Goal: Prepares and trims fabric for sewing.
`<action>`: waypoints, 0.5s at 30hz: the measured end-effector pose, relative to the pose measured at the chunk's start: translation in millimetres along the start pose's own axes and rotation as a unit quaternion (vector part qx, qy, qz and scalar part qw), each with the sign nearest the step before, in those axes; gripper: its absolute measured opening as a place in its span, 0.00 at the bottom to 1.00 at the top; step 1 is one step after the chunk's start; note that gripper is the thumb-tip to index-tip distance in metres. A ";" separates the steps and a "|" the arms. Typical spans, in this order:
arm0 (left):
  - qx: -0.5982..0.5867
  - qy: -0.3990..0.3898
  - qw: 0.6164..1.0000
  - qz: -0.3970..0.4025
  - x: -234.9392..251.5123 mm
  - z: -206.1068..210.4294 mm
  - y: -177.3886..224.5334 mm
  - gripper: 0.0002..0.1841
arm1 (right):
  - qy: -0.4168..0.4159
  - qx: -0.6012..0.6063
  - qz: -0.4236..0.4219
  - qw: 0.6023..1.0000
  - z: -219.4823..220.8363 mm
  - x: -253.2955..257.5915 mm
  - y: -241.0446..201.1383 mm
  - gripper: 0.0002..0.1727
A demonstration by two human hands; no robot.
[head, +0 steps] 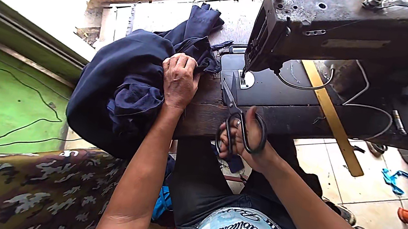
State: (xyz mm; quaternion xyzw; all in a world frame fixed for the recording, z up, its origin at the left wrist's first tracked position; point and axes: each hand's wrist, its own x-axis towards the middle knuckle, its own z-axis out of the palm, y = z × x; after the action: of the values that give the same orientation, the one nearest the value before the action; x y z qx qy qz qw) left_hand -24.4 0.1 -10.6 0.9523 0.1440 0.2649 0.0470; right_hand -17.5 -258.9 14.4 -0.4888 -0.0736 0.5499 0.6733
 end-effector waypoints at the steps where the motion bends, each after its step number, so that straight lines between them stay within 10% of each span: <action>1: 0.002 0.006 1.000 0.002 0.0 0.2 0.1 0.13 | 0.016 0.022 -0.007 1.000 5.1 11.3 -1.0 0.52; 6: 0.011 -0.029 0.999 0.007 -1.1 -5.4 0.4 0.13 | 0.079 0.058 -0.026 0.995 9.0 16.3 1.1 0.41; 9: -0.045 -0.180 0.983 -0.004 1.9 -46.2 3.8 0.24 | 0.101 -0.135 -0.018 0.985 -27.5 -28.2 1.7 0.33; 15: -0.003 -0.249 0.968 -0.009 67.9 -107.0 -21.7 0.28 | 0.336 -0.624 -0.053 0.704 -103.0 -82.2 -26.2 0.31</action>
State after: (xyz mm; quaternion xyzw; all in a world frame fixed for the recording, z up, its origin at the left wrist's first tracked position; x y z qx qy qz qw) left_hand -29.7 42.5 110.7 0.9868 0.1356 0.0193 0.0868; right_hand 33.9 -383.0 17.2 -0.9447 -0.1947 0.1416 0.2229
